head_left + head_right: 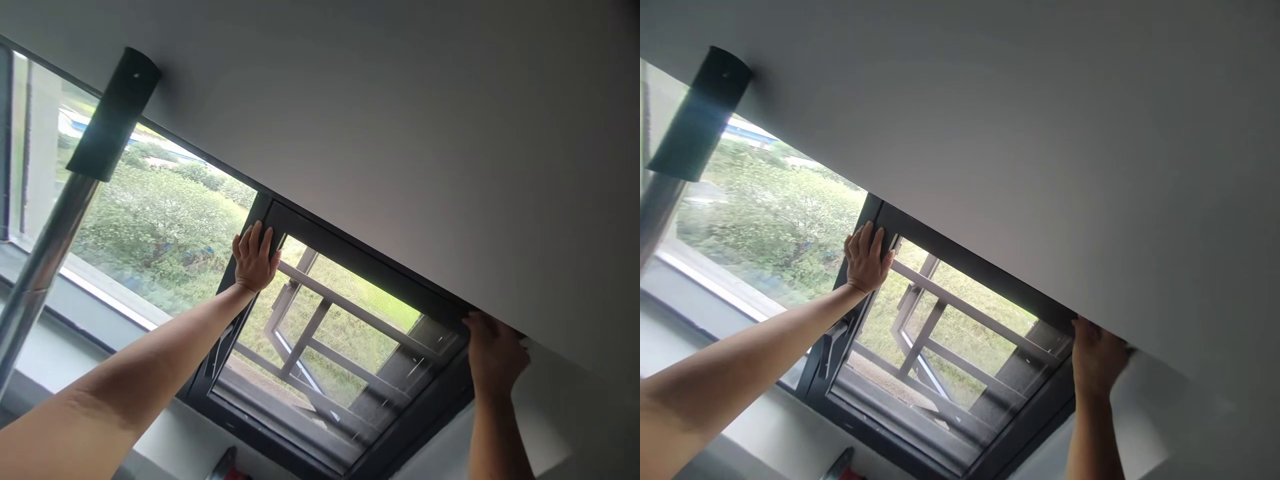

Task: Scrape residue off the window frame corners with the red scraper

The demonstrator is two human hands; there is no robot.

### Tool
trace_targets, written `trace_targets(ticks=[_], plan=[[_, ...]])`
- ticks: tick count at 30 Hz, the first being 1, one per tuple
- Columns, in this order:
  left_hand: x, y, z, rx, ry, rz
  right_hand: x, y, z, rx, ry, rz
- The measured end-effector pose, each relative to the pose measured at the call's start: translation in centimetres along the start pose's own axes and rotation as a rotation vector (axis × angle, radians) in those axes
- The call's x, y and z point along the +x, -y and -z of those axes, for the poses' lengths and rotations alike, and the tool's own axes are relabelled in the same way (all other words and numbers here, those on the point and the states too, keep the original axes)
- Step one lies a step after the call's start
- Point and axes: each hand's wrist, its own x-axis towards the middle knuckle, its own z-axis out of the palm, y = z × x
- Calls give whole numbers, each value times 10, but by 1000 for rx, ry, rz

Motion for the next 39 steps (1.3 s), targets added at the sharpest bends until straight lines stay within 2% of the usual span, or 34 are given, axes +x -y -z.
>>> trace_targets(ticks=[2,4,8,12,15,19,24,29,35,39], plan=[[0,0,0,-1,2,-6,-15,3,9,163,-20,-197],[0,0,0,-1,8,-3,-29,3,17,217,37,-283],[-1,-1,1,-4,31,17,-53,-2,16,105,266,-277],[-1,-1,2,7,51,12,-89,-13,-10,206,436,-245],[0,-1,2,32,36,-8,-118,-20,-28,87,419,-289],[0,-1,2,58,21,-18,-136,-19,-39,26,395,-461],[0,-1,2,49,25,-7,-135,-16,-43,37,390,-552],[0,-2,4,37,43,-2,-136,-27,-50,144,421,-655],[1,-4,6,45,52,4,-141,-38,-55,279,397,-686],[2,-4,6,54,58,-1,-140,-37,-54,274,388,-676]])
